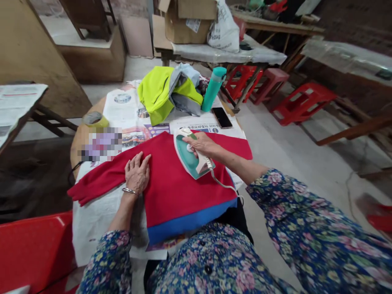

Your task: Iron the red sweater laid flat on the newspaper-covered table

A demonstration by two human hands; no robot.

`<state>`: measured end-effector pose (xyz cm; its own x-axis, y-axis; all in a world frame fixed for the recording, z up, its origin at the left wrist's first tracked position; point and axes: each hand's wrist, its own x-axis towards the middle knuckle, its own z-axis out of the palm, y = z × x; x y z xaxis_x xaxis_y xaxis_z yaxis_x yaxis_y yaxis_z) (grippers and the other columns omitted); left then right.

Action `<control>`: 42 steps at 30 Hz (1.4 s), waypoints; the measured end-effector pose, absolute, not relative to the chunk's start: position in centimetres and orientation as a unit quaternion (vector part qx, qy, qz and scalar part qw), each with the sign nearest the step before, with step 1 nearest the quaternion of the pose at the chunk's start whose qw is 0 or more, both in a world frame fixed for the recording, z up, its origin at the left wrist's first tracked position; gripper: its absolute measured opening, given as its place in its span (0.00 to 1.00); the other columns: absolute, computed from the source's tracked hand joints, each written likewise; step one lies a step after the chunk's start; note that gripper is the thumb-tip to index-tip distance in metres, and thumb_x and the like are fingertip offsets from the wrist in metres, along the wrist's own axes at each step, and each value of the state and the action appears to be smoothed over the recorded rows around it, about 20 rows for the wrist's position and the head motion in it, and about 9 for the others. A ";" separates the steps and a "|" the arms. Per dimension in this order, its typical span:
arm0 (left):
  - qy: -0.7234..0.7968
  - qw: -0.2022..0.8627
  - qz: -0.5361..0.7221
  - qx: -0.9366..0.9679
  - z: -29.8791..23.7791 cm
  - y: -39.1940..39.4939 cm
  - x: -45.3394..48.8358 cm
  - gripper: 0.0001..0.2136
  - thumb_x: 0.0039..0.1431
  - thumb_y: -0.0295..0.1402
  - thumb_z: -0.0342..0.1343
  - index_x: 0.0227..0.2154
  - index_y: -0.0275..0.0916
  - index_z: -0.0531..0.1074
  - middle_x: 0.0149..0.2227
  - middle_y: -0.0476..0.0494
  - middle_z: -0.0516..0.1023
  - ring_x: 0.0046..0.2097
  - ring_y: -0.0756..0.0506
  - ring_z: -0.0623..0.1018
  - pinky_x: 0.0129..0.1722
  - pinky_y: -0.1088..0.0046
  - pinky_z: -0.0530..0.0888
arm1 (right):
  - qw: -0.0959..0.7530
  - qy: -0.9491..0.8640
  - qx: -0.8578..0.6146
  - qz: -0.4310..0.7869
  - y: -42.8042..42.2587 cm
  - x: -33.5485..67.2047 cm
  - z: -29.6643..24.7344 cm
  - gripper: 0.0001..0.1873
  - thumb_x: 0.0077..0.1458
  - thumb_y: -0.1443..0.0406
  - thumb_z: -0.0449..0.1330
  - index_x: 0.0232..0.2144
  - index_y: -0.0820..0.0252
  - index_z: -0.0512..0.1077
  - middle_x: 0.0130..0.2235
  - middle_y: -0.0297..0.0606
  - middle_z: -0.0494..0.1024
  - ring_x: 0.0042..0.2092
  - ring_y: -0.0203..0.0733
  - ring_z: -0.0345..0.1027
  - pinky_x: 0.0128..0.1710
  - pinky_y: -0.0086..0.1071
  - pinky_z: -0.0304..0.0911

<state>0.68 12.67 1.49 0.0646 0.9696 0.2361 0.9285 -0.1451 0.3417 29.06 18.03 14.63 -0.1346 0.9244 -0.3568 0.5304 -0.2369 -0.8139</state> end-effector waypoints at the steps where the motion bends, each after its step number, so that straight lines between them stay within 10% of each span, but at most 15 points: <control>1: 0.650 0.049 0.215 0.727 1.2 12.8 0.6 0.25 0.70 0.33 0.48 0.66 0.47 0.76 0.72 0.38 0.72 0.71 0.33 0.70 0.74 0.44 0.61 | 0.203 -0.587 -0.619 0.481 18.0 28.5 14.7 0.24 0.70 0.50 0.61 0.26 0.55 0.65 0.21 0.35 0.67 0.22 0.38 0.63 0.21 0.32 0.64; 14: 0.655 0.036 0.257 0.710 -0.6 13.8 -0.1 0.30 0.65 0.28 0.47 0.70 0.40 0.70 0.68 0.34 0.76 0.68 0.36 0.74 0.73 0.50 0.65 | 0.016 -0.671 -0.506 0.541 6.5 27.2 15.6 0.15 0.67 0.53 0.65 0.36 0.56 0.68 0.23 0.24 0.68 0.21 0.31 0.62 0.20 0.25 0.55; 22: 0.572 -0.068 0.265 0.773 -1.4 7.1 2.6 0.20 0.65 0.23 0.49 0.52 0.41 0.81 0.65 0.31 0.78 0.69 0.33 0.73 0.72 0.39 0.66 | 0.095 -0.639 -0.598 0.475 9.9 30.0 15.5 0.20 0.72 0.55 0.59 0.27 0.55 0.65 0.17 0.26 0.66 0.19 0.33 0.61 0.23 0.27 0.57; 42: 0.497 0.040 0.293 0.816 -2.7 -2.4 8.4 0.24 0.70 0.23 0.47 0.66 0.39 0.72 0.61 0.33 0.80 0.67 0.40 0.76 0.69 0.49 0.75 | 0.072 -0.755 -0.477 0.444 18.4 18.2 15.8 0.21 0.69 0.52 0.63 0.28 0.55 0.67 0.17 0.31 0.67 0.21 0.37 0.64 0.23 0.29 0.56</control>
<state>8.41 -2.38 -2.66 0.3349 0.8344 0.4377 0.7875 -0.5029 0.3562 18.17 18.43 15.75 -0.5345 0.7840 -0.3157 0.6566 0.1499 -0.7392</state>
